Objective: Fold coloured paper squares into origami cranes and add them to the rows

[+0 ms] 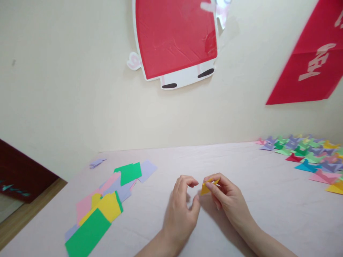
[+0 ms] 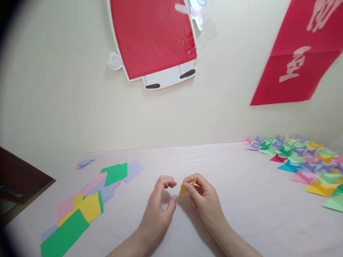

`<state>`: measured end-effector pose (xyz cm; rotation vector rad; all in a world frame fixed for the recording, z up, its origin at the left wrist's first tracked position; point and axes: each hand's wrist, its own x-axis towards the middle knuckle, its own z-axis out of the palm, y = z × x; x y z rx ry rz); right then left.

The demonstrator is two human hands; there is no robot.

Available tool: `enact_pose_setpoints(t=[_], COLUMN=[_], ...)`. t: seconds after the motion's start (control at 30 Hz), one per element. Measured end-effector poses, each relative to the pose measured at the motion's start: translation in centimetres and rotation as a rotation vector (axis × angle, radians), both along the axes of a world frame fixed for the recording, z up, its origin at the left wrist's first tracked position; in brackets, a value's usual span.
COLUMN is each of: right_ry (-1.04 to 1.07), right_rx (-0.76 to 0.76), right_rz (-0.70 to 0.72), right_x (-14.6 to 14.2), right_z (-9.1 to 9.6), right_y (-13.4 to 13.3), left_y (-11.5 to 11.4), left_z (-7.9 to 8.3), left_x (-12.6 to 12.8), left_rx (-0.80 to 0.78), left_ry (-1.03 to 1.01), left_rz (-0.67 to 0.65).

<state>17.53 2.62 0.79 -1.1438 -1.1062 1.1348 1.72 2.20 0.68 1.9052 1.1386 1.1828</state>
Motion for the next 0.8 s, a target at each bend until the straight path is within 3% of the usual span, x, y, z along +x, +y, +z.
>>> enact_pose_setpoints(t=[0.17, 0.4, 0.63, 0.8], right_ry=[-0.052, -0.125, -0.151, -0.274], right_rx=[0.044, 0.169, 0.146, 0.263], right_rz=[0.053, 0.061, 0.066, 0.046], right_x=[-0.41, -0.46, -0.52, -0.25], right_z=[0.04, 0.11, 0.05, -0.11], right_y=[-0.43, -0.49, -0.53, -0.39], left_y=[-0.14, 0.09, 0.11, 0.04], left_z=[0.92, 0.77, 0.89, 0.8], left_x=[-0.13, -0.08, -0.03, -0.04], left_rx=[0.107, 0.102, 0.101, 0.094], left_ry=[-0.032, -0.042, -0.031, -0.017], left_rz=[-0.03, -0.028, -0.016, -0.025])
